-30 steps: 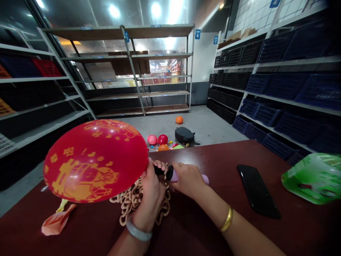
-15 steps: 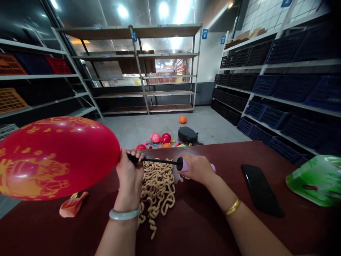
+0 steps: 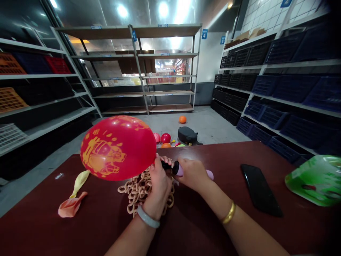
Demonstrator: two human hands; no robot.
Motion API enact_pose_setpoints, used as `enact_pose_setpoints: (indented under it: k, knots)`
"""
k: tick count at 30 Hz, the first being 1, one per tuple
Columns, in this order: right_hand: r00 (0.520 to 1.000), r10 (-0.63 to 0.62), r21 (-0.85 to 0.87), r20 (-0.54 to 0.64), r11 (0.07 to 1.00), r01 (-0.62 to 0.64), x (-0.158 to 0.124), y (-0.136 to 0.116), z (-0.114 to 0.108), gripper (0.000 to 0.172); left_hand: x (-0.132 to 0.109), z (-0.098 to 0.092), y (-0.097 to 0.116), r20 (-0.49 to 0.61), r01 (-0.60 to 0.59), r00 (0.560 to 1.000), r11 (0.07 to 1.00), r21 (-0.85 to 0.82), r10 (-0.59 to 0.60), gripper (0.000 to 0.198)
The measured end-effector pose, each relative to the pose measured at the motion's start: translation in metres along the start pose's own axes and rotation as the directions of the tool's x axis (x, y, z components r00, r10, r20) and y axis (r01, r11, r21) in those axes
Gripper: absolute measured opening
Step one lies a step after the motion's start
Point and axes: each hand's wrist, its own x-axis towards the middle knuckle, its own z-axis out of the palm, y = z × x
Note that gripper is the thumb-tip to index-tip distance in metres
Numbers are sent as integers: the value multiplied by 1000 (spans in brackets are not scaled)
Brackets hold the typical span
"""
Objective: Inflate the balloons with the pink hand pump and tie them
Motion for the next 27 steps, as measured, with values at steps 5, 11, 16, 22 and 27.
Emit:
enact_pose_setpoints:
  k: [5, 11, 16, 22, 27]
  knots:
    - [999, -8, 17, -40, 1000, 8, -1, -5, -2, 42, -4, 6, 7, 13, -25, 1000, 1000, -4, 25, 31]
    - [999, -34, 17, -21, 999, 34, 3, 6, -3, 50, 23, -5, 50, -3, -130, 992, 991, 16, 130, 29]
    - [999, -22, -36, 33, 999, 23, 5, 16, -3, 48, 47, -25, 88, -84, -180, 980, 983, 23, 182, 27]
    - [1000, -21, -56, 8, 998, 21, 4, 19, -5, 46, 47, -28, 85, -66, -191, 980, 981, -30, 189, 25]
    - [1000, 0, -63, -4, 998, -1, 2, 18, -7, 44, 35, -18, 54, -57, -152, 987, 988, -36, 150, 26]
